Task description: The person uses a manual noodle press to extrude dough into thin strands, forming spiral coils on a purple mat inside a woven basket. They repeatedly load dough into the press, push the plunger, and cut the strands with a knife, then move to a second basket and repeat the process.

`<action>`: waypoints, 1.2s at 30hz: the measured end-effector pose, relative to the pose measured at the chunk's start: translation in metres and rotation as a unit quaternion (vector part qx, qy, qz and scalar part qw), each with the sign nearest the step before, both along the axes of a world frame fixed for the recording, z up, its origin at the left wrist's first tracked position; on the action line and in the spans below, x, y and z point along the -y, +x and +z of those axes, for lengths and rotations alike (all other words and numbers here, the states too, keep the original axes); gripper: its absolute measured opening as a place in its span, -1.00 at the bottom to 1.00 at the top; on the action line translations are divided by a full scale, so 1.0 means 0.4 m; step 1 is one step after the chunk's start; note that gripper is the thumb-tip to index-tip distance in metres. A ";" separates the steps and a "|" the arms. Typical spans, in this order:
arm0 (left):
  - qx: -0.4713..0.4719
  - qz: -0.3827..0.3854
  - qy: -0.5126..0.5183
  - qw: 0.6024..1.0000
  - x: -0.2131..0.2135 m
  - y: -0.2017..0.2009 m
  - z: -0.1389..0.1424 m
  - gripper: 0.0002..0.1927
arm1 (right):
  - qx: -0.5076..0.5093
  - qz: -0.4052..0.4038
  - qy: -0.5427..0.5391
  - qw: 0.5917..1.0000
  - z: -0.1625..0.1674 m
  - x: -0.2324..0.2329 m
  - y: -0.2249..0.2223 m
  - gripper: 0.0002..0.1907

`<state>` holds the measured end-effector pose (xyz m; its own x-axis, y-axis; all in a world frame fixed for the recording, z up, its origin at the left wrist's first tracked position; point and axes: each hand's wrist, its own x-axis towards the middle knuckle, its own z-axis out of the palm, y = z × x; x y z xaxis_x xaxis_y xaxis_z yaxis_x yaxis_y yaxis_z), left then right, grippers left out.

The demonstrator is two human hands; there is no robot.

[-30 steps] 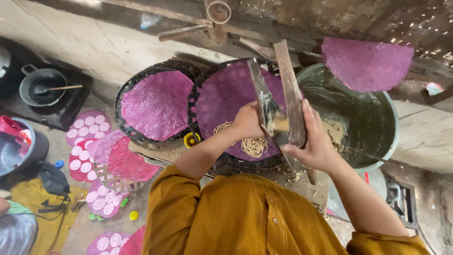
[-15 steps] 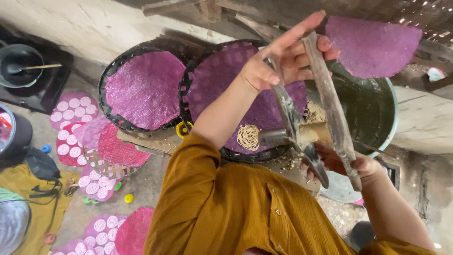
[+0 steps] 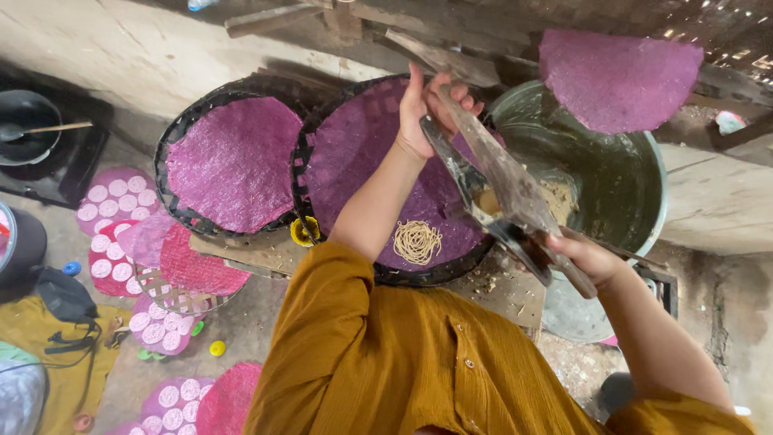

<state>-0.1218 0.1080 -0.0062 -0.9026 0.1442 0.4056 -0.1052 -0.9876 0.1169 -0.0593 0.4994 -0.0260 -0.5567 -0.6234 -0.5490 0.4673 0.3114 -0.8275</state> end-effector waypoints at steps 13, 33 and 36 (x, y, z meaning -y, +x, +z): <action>-0.028 0.025 -0.037 0.999 0.007 0.047 0.095 -0.32 | -0.155 0.061 0.059 0.984 0.105 -0.009 0.058 -0.21; -0.022 0.019 -0.035 0.999 -0.036 0.092 0.046 -0.33 | -0.168 0.054 0.098 0.979 0.100 -0.027 0.092 -0.33; -0.027 -0.024 -0.008 0.999 -0.055 0.047 0.003 -0.33 | -0.175 0.040 0.133 0.975 0.084 -0.035 0.077 -0.31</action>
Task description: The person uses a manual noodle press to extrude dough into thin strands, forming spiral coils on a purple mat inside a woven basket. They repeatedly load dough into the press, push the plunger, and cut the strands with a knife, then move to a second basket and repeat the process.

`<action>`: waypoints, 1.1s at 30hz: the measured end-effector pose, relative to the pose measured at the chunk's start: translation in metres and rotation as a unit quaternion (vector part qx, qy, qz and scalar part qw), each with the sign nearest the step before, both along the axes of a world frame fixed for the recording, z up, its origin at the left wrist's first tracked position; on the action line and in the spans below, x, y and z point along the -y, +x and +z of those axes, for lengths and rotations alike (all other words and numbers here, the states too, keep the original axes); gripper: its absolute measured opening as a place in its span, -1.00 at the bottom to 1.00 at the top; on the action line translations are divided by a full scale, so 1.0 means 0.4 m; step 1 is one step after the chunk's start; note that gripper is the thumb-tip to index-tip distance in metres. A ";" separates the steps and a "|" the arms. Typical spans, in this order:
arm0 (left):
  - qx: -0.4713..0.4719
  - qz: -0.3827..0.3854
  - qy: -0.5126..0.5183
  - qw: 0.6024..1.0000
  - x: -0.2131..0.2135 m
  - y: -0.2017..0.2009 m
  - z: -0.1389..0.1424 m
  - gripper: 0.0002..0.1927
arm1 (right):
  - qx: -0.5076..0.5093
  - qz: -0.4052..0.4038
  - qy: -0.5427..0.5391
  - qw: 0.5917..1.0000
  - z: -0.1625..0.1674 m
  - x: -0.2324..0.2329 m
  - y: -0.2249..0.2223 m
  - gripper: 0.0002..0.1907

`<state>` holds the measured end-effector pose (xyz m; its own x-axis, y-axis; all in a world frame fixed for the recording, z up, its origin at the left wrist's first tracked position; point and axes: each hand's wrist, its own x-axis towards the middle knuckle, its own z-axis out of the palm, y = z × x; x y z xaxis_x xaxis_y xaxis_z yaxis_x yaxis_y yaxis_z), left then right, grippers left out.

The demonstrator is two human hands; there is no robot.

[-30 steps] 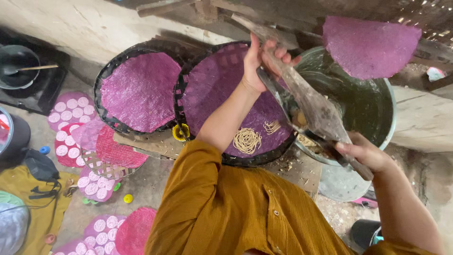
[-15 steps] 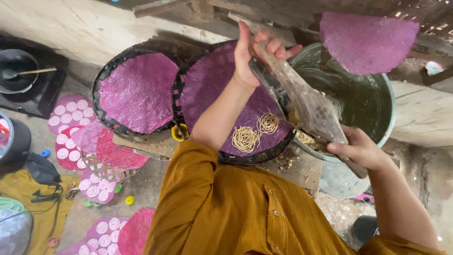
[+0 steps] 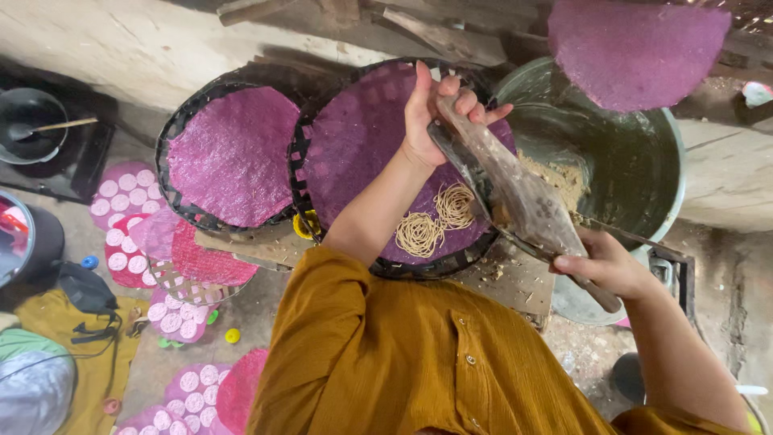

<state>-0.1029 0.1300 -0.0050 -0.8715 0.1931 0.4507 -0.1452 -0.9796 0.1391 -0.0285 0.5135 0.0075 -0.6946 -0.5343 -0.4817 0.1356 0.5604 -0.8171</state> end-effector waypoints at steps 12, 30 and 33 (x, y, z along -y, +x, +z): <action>0.001 0.044 -0.026 0.999 0.083 -0.080 0.046 -0.19 | -0.003 0.083 -0.067 0.994 -0.038 0.046 -0.123 0.06; 0.119 0.199 -0.054 0.971 0.267 0.031 0.001 -0.20 | -0.048 0.089 0.034 0.994 0.072 0.305 -0.134 -0.18; 0.126 0.215 -0.056 0.967 0.301 0.023 0.044 -0.19 | -0.099 0.086 0.091 0.987 0.073 0.325 -0.137 -0.18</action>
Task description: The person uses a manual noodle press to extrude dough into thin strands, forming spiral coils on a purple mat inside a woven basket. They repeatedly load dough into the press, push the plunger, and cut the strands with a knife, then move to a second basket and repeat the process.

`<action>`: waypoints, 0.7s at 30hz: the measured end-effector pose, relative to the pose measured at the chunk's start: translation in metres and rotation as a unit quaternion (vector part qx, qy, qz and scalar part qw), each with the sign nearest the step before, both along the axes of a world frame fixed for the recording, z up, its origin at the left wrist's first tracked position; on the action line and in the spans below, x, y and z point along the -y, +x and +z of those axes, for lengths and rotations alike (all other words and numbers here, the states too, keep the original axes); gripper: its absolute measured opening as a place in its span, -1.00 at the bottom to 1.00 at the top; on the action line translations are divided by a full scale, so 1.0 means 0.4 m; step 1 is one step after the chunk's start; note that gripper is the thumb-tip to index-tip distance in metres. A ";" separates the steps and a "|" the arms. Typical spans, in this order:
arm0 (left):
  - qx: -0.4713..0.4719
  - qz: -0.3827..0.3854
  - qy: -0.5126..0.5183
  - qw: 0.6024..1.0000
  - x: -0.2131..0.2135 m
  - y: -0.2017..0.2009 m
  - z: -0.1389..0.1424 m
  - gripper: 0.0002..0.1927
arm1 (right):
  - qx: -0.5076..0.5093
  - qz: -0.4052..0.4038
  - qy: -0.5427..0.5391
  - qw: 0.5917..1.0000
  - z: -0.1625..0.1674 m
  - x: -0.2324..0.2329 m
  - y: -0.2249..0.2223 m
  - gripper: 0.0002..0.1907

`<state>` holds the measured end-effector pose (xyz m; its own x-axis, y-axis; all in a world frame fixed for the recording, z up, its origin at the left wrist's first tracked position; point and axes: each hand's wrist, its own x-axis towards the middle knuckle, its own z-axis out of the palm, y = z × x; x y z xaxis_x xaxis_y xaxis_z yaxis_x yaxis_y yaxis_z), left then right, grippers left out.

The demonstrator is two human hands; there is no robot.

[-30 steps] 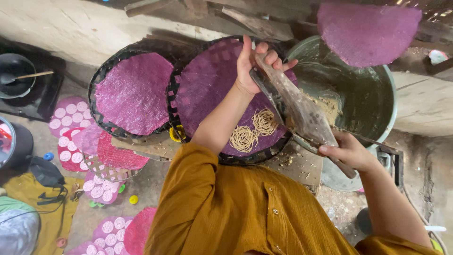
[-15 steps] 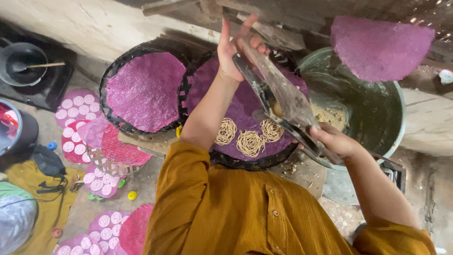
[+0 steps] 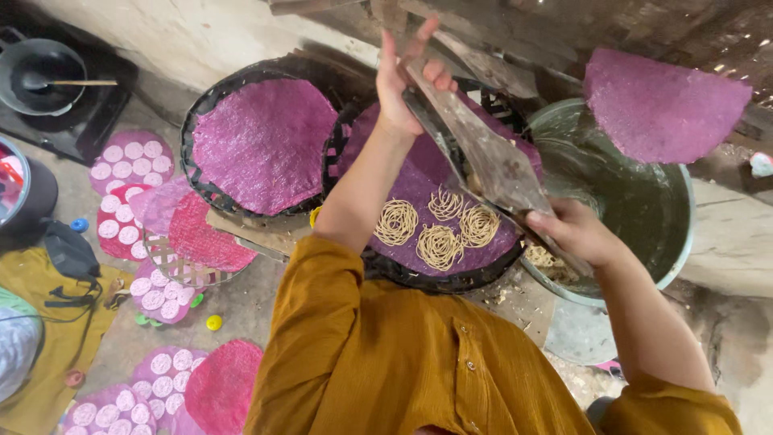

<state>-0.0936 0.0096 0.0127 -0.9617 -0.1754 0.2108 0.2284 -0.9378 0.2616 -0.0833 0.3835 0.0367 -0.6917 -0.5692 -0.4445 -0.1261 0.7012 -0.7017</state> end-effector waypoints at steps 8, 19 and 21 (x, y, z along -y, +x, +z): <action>0.018 -0.012 -0.013 1.000 -0.027 0.061 0.025 -0.13 | -0.012 0.024 0.003 1.000 0.012 -0.023 0.052 -0.22; -0.001 -0.001 -0.019 1.000 0.046 0.067 0.046 -0.15 | -0.040 0.018 -0.020 0.999 -0.004 0.053 0.058 -0.29; -0.005 -0.009 -0.023 1.000 0.034 0.087 0.025 -0.17 | 0.003 0.014 -0.038 0.999 -0.023 0.038 0.069 -0.29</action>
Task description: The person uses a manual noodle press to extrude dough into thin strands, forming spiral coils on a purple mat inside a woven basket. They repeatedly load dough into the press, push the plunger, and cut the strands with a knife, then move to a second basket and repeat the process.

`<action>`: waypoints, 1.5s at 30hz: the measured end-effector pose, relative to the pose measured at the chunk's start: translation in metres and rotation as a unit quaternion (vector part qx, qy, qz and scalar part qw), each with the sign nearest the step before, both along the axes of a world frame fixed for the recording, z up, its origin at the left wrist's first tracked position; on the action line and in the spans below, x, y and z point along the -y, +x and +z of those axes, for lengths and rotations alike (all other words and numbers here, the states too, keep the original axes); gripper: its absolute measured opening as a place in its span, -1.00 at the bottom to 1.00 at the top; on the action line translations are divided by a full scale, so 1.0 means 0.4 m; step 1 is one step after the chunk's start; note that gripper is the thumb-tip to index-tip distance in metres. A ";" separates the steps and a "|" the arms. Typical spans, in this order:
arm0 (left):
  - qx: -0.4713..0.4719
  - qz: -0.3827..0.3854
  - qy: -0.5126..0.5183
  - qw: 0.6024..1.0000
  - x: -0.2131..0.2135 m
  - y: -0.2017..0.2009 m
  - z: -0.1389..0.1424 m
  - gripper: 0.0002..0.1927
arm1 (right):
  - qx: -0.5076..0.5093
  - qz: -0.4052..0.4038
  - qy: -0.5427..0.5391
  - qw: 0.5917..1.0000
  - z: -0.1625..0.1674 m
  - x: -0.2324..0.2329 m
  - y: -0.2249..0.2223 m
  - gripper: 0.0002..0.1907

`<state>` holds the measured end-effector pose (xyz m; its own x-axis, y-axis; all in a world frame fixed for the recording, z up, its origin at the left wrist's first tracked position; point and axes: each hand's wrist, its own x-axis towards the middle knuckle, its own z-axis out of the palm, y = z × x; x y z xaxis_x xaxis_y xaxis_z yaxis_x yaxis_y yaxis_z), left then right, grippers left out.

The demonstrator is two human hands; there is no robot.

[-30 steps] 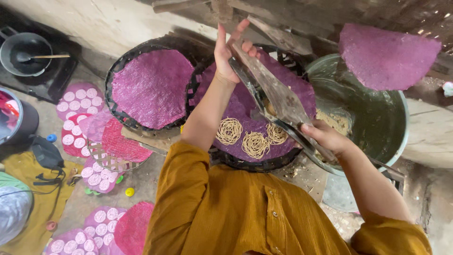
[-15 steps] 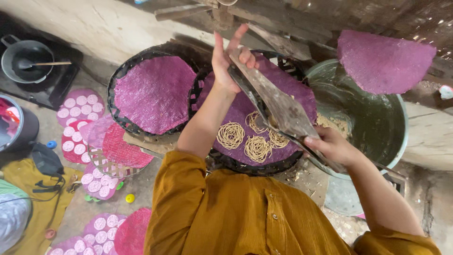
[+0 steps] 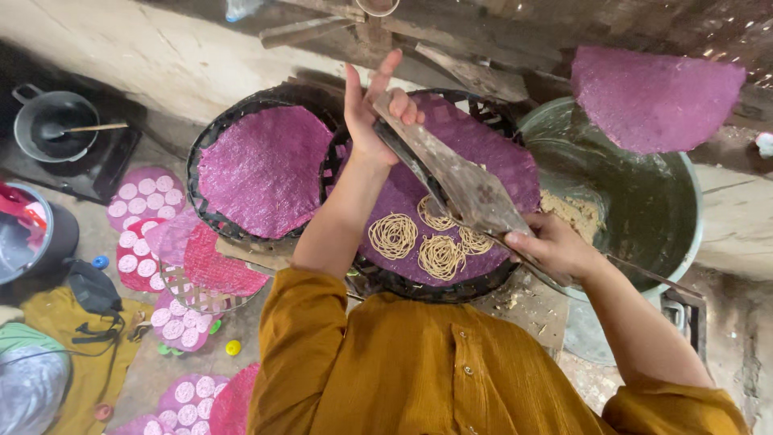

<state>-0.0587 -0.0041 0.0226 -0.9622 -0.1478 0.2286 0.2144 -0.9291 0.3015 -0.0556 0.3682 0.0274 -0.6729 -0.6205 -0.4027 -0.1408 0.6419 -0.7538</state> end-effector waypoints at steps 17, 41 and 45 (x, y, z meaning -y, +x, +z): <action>-0.029 -0.085 0.052 0.995 -0.168 -0.223 0.045 -0.20 | 0.139 -0.083 -0.069 0.984 -0.037 -0.263 -0.118 -0.24; -0.020 -0.047 0.037 0.998 -0.225 -0.265 0.015 -0.30 | -0.097 -0.105 0.110 0.984 0.071 -0.191 -0.097 -0.39; 0.014 -0.041 0.031 0.999 -0.266 -0.262 -0.007 -0.29 | -0.115 -0.116 0.125 0.979 0.112 -0.217 -0.090 -0.43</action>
